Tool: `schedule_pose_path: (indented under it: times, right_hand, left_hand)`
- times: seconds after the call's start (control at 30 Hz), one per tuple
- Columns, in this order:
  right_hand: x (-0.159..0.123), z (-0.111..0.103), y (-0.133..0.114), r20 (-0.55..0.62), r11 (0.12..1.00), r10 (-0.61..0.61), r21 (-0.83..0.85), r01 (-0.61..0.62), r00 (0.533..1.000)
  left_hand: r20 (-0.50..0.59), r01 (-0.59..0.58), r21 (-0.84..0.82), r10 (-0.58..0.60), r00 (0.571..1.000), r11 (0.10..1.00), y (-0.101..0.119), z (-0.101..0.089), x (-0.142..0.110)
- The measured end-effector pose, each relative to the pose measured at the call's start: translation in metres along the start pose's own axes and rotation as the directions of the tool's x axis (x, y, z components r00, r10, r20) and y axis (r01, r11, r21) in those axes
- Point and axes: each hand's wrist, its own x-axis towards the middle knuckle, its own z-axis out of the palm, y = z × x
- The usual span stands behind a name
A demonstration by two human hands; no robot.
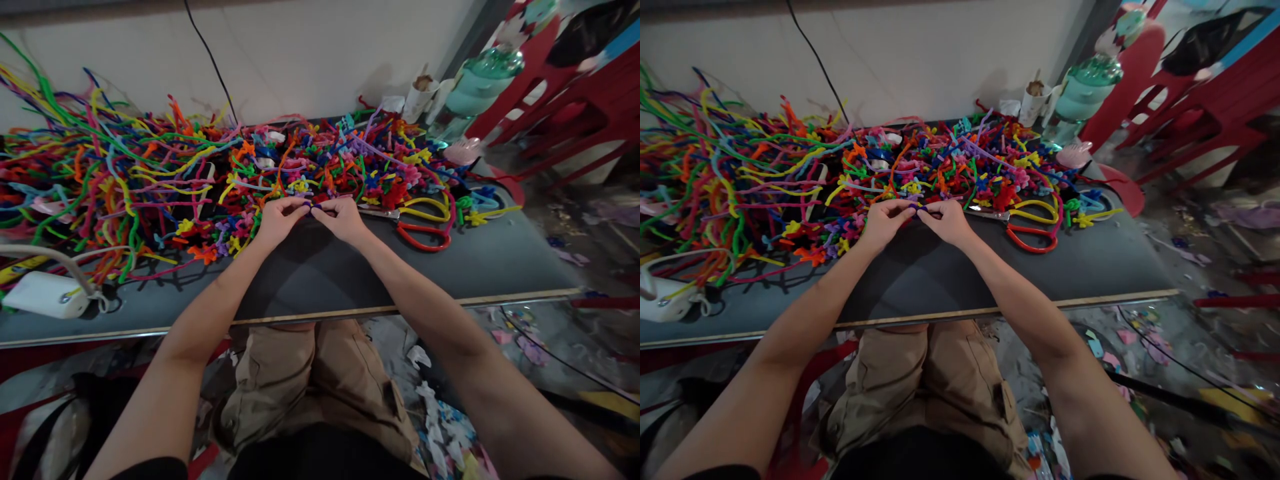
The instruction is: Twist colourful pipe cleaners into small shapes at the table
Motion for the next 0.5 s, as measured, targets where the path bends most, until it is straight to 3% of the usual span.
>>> schedule_pose_path:
  times: [0.2,0.33,0.5]
  right_hand:
    - [-0.0012,0.0022,-0.0026,-0.005,1.0,-0.001,0.004,0.001,1.0]
    - [-0.0011,0.0046,-0.0019,-0.035,0.999,0.002,0.049,-0.001,0.999]
    - [0.0052,0.0072,0.0059,-0.046,0.949,0.086,0.306,-0.068,0.995]
  left_hand:
    - [-0.161,0.045,-0.026,-0.049,0.986,0.999,-0.0034,0.0068,-0.0017]
    - [-0.158,0.104,-0.073,-0.114,0.981,0.992,-0.0025,0.0079,-0.0015]
    - [-0.224,-0.021,-0.038,0.012,0.974,0.999,0.0039,-0.001,0.0021]
